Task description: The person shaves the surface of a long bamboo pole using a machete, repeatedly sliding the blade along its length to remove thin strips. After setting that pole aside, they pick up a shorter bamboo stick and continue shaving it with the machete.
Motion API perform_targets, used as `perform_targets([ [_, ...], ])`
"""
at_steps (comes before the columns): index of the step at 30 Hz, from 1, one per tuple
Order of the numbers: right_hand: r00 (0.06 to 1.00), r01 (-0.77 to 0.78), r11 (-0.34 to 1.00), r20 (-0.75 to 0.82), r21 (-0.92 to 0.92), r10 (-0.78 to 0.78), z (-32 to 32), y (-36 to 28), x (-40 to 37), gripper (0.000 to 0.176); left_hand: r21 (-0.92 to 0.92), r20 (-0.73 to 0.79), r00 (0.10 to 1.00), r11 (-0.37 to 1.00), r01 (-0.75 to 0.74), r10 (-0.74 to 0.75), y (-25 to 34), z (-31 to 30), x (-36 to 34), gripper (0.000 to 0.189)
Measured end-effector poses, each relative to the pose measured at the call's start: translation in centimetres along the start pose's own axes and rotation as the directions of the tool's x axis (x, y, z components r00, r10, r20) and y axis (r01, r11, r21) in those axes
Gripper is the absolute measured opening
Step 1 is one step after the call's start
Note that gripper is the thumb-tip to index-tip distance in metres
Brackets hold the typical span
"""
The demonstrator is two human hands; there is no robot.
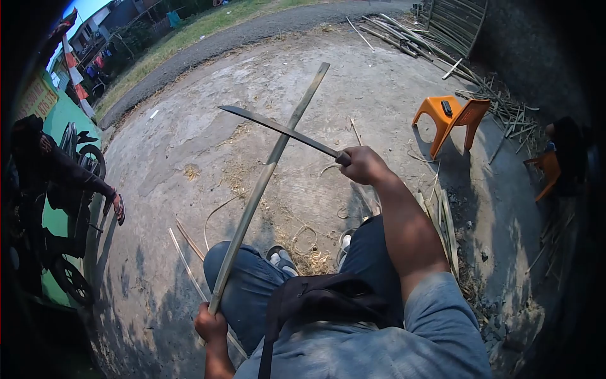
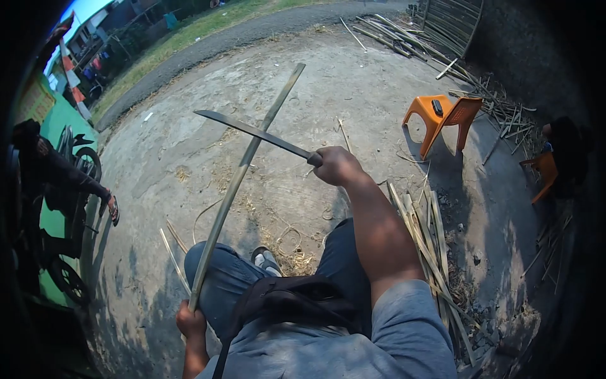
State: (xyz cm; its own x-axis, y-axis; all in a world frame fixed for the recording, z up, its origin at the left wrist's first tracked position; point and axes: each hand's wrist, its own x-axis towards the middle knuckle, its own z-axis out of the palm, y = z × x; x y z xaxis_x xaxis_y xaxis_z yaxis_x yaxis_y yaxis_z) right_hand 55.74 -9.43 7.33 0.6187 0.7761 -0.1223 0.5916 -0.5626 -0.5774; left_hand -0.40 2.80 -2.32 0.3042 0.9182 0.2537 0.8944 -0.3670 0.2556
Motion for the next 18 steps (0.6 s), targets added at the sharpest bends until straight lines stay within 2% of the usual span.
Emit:
perform_targets([
  [2,0.997,-0.005,0.998,-0.072,0.067,0.01,0.7,1.6,0.6,0.03,0.021,0.004,1.0,1.0,0.0,0.0,0.1,-0.2,0.2,0.021],
  [6,0.994,0.017,0.992,0.107,0.128,-0.031,0.0,0.1,-0.9,0.035,0.016,0.041,0.999,1.0,-0.004,0.003,0.7,-0.8,0.2,0.021],
  [10,0.902,0.307,0.952,0.318,0.002,-0.292,1.9,-1.7,-1.6,0.032,0.004,0.055,0.998,1.0,-0.002,0.002,0.7,-1.0,0.3,0.02],
  [11,0.877,0.356,0.926,0.388,-0.126,-0.284,2.2,-2.6,-1.5,0.032,0.005,0.046,0.999,1.0,-0.01,0.009,0.5,-0.9,0.2,0.02],
  [15,0.929,0.314,0.941,0.242,-0.124,-0.279,2.0,-1.7,-0.7,0.028,-0.024,0.059,0.998,1.0,0.004,-0.002,0.0,-0.4,0.0,0.02],
  [16,0.953,0.266,0.961,0.166,-0.071,-0.252,1.9,-0.8,-0.1,0.027,-0.026,0.05,0.999,1.0,0.008,-0.007,-0.3,-0.2,-0.2,0.02],
  [18,0.998,0.054,0.996,0.033,0.07,-0.057,1.3,0.5,0.9,0.027,-0.042,0.027,1.0,0.999,0.01,-0.009,-0.4,0.2,-0.2,0.02],
])
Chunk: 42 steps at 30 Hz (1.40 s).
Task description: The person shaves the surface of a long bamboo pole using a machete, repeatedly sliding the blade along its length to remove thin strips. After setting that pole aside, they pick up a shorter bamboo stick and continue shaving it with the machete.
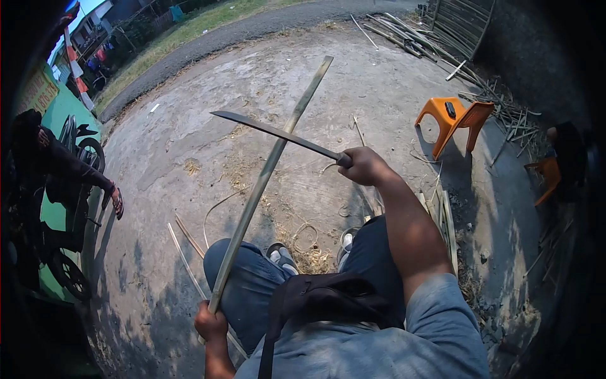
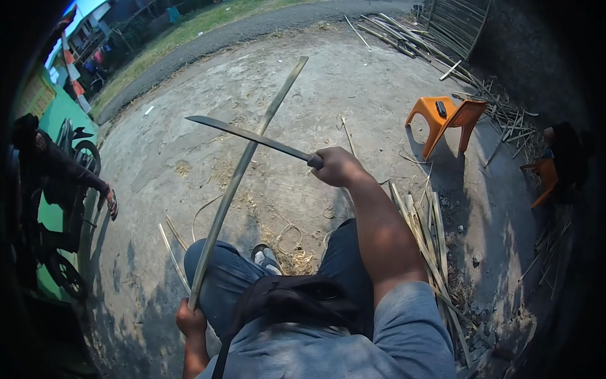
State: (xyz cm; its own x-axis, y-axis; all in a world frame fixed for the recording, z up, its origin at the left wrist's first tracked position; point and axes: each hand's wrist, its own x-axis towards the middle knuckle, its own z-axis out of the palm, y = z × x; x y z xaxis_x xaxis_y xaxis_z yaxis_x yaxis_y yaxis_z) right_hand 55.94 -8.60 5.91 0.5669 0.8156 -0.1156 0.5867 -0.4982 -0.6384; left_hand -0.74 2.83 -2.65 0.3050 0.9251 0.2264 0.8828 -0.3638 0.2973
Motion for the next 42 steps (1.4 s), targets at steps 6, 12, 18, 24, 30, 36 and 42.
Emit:
perform_targets([
  [6,0.998,-0.057,0.997,0.029,0.052,0.056,-0.2,-0.3,-1.0,0.027,0.066,0.015,1.0,0.998,-0.019,0.018,0.6,-1.2,0.4,0.019],
  [12,0.935,0.305,0.905,0.275,-0.297,-0.225,2.2,-4.1,-2.4,0.024,0.096,0.01,0.999,0.994,-0.052,0.051,0.3,-1.4,0.7,0.018],
  [18,0.993,0.115,0.98,0.053,-0.16,-0.108,1.6,-1.7,0.0,0.027,0.117,0.004,1.0,0.993,0.001,-0.002,0.1,-0.6,0.4,0.017],
  [24,0.985,0.111,0.925,-0.166,0.364,-0.053,3.1,0.8,0.7,0.034,0.104,0.002,0.998,0.993,-0.057,0.057,-0.2,-0.9,1.1,0.015],
  [30,0.994,0.065,0.521,-0.009,0.851,-0.108,3.1,-3.4,-0.8,0.049,0.02,0.02,0.996,0.996,-0.089,0.089,1.6,-1.5,1.4,0.018],
  [36,0.984,0.042,0.248,0.003,0.968,-0.176,3.7,-3.0,-0.4,0.039,0.019,0.033,0.992,0.992,-0.121,0.121,3.0,-2.9,2.3,0.027],
  [42,0.998,0.069,0.06,-0.069,0.996,0.004,3.4,-4.1,-0.9,0.028,-0.046,0.12,0.923,0.931,-0.362,0.364,4.9,-6.6,3.7,0.053],
])
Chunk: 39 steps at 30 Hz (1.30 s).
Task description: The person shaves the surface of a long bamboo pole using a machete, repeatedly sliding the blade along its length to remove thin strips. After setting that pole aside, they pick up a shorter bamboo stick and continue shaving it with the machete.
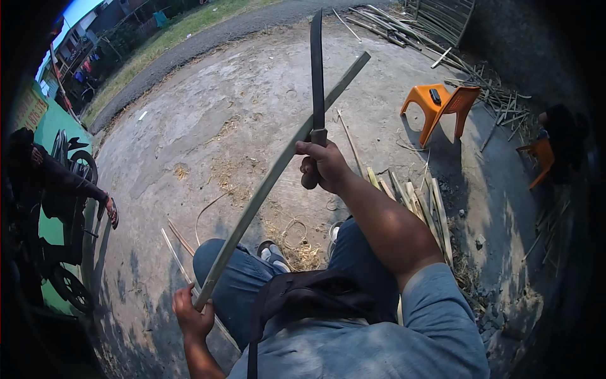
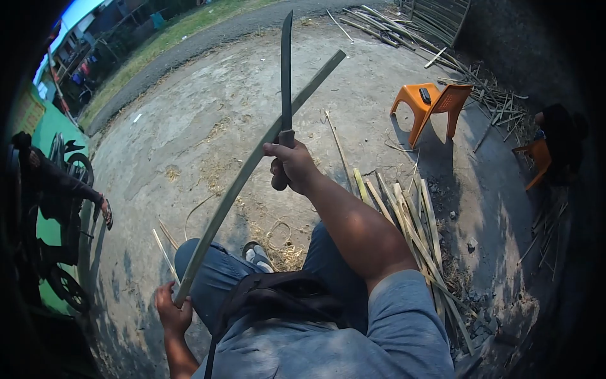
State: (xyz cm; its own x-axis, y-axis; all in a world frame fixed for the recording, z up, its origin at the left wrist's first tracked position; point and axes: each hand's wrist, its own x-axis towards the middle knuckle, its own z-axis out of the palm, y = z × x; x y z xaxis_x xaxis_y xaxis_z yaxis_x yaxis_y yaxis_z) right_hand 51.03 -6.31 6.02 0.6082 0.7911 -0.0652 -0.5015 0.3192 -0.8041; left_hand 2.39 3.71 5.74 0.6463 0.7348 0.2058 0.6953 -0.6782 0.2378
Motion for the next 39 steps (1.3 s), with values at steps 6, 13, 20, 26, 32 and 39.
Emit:
perform_targets([
  [6,0.99,-0.012,1.0,-0.142,0.026,0.016,-1.8,-0.2,0.8,0.023,0.024,-0.489,0.776,0.895,-0.445,0.398,2.2,-13.8,3.9,0.059],
  [13,0.989,-0.017,1.0,-0.149,-0.009,0.015,-0.8,-0.7,0.2,0.025,0.48,-0.689,0.023,0.48,-0.734,0.724,9.0,-25.2,4.3,0.063],
  [20,0.986,0.004,1.0,-0.167,-0.013,-0.006,-1.3,-1.2,-0.2,0.025,0.466,-0.684,-0.003,0.434,-0.772,0.729,12.5,-24.4,4.7,0.066],
  [26,0.982,0.016,1.0,-0.187,-0.005,-0.016,-1.3,-2.6,-1.3,0.023,0.447,-0.69,-0.015,0.41,-0.795,0.723,13.9,-23.6,5.1,0.068],
  [32,0.979,0.036,0.998,-0.2,0.041,-0.027,-1.8,-3.0,-2.0,0.022,0.403,-0.714,0.002,0.414,-0.816,0.7,13.7,-23.2,5.2,0.07],
  [39,0.968,0.056,0.997,-0.246,0.047,-0.043,-1.7,-3.2,-2.0,0.025,0.175,-0.809,0.178,0.518,-0.837,0.56,11.0,-20.4,4.0,0.072],
])
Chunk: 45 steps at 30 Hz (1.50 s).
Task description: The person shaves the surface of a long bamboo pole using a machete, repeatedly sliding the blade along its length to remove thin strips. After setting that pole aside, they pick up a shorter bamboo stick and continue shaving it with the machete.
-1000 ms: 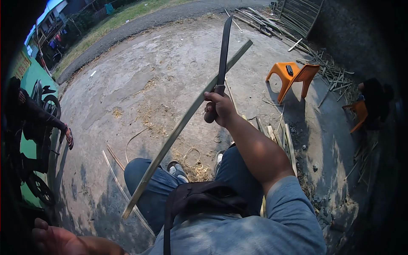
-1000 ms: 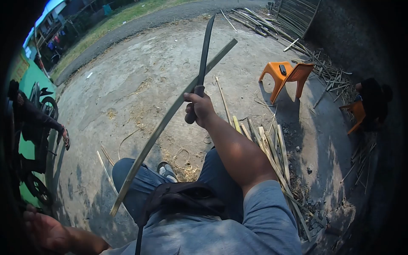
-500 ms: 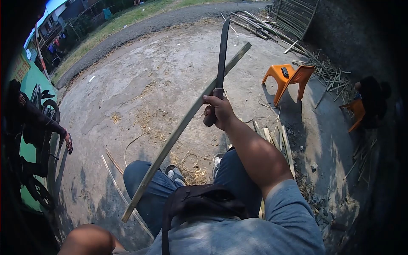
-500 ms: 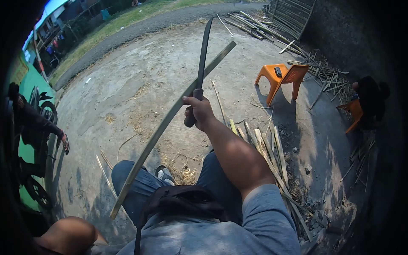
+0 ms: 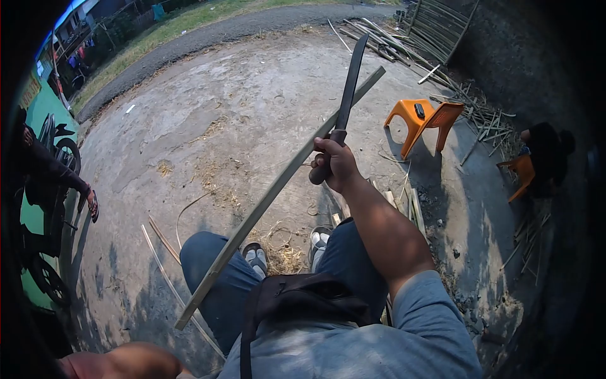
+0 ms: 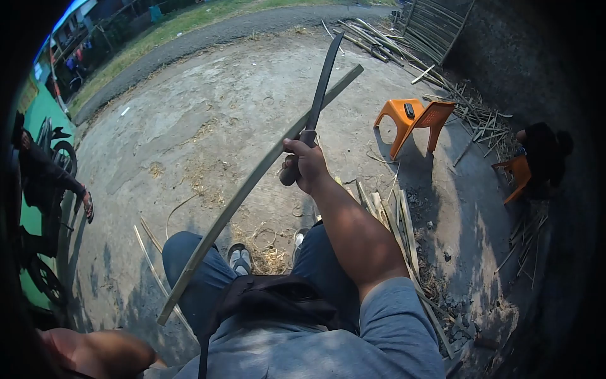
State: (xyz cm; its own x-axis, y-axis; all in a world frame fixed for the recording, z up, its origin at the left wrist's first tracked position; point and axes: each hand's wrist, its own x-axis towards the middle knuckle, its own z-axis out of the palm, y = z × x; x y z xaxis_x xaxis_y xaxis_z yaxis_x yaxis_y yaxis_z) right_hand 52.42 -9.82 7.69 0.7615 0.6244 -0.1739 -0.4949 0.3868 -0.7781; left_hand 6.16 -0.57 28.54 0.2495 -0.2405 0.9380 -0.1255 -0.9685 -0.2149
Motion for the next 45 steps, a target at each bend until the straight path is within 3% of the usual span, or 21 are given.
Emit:
perform_targets([
  [2,1.0,-0.014,1.0,0.019,0.006,0.014,-0.4,0.2,0.3,0.025,0.001,0.13,0.954,0.963,0.271,-0.269,-0.4,1.0,-2.7,0.073],
  [3,0.999,-0.02,1.0,0.026,0.009,0.02,-0.6,0.3,0.4,0.026,0.038,0.225,0.882,0.908,0.416,-0.414,-0.6,1.9,-4.6,0.073],
  [4,1.0,-0.017,1.0,0.022,0.002,0.017,-0.4,0.2,0.1,0.025,0.1,0.36,0.77,0.842,0.53,-0.527,-1.4,3.0,-6.5,0.074],
  [5,1.0,-0.018,1.0,0.02,-0.006,0.018,-0.4,0.2,0.0,0.025,0.18,0.541,0.644,0.823,0.54,-0.541,-2.7,4.5,-8.4,0.078],
  [7,1.0,-0.017,1.0,0.016,-0.022,0.018,-0.4,0.1,-0.4,0.024,0.3,0.725,0.33,0.708,0.639,-0.605,-3.0,6.5,-12.1,0.081],
  [9,1.0,-0.026,0.999,0.01,-0.033,0.026,0.0,-0.1,-0.8,0.023,0.363,0.762,0.11,0.562,0.744,-0.638,-2.7,5.9,-16.7,0.082],
  [15,0.999,-0.03,0.999,0.036,-0.023,0.03,1.0,0.4,-0.8,0.023,0.45,0.658,-0.097,0.287,0.846,-0.747,-0.7,4.3,-22.0,0.06],
  [19,0.997,-0.039,0.999,0.068,-0.038,0.041,2.5,1.5,-0.6,0.025,0.486,0.573,-0.033,0.307,0.819,-0.819,0.8,3.5,-22.8,0.042],
  [24,0.988,-0.046,0.993,0.143,-0.112,0.062,4.0,2.9,-0.3,0.026,0.576,0.45,-0.071,0.229,0.785,-0.89,3.4,2.1,-24.3,0.036],
  [28,0.984,-0.023,0.898,0.149,-0.439,0.098,2.9,3.8,0.7,0.028,0.606,0.382,0.031,0.276,0.747,-0.924,4.4,1.3,-25.6,0.033],
  [31,0.984,0.02,0.567,0.118,-0.823,0.135,1.5,2.9,0.8,0.033,0.653,0.367,0.008,0.264,0.709,-0.93,4.7,1.2,-25.1,0.032],
  [32,0.967,0.247,0.357,0.251,-0.901,-0.035,-0.1,3.9,1.4,0.033,0.652,0.366,0.02,0.272,0.708,-0.931,4.9,1.4,-25.1,0.031],
  [33,0.951,0.305,0.199,0.31,-0.931,-0.01,-0.1,3.7,0.7,0.031,0.65,0.364,0.033,0.279,0.707,-0.931,5.0,1.6,-25.4,0.031],
  [36,0.887,0.461,-0.248,0.442,-0.852,0.131,2.2,1.2,-3.3,0.021,0.657,0.34,0.027,0.258,0.708,-0.94,5.6,2.6,-24.4,0.031],
  [39,0.744,0.665,-0.376,0.614,-0.645,0.263,1.2,2.6,-3.2,0.018,0.651,0.334,0.028,0.252,0.716,-0.942,5.5,3.6,-23.6,0.032],
  [40,0.734,0.677,-0.392,0.613,-0.623,0.293,1.2,2.5,-3.3,0.017,0.647,0.331,0.035,0.254,0.719,-0.943,5.5,3.7,-23.6,0.032],
  [43,0.854,0.519,-0.318,0.464,-0.794,0.236,1.3,1.4,-2.9,0.018,0.632,0.346,0.04,0.264,0.729,-0.937,5.2,3.5,-25.2,0.032],
  [45,0.921,0.358,-0.103,0.333,-0.928,0.201,-0.1,1.3,-0.9,0.027,0.635,0.329,0.052,0.262,0.727,-0.943,5.2,3.6,-25.7,0.032],
])
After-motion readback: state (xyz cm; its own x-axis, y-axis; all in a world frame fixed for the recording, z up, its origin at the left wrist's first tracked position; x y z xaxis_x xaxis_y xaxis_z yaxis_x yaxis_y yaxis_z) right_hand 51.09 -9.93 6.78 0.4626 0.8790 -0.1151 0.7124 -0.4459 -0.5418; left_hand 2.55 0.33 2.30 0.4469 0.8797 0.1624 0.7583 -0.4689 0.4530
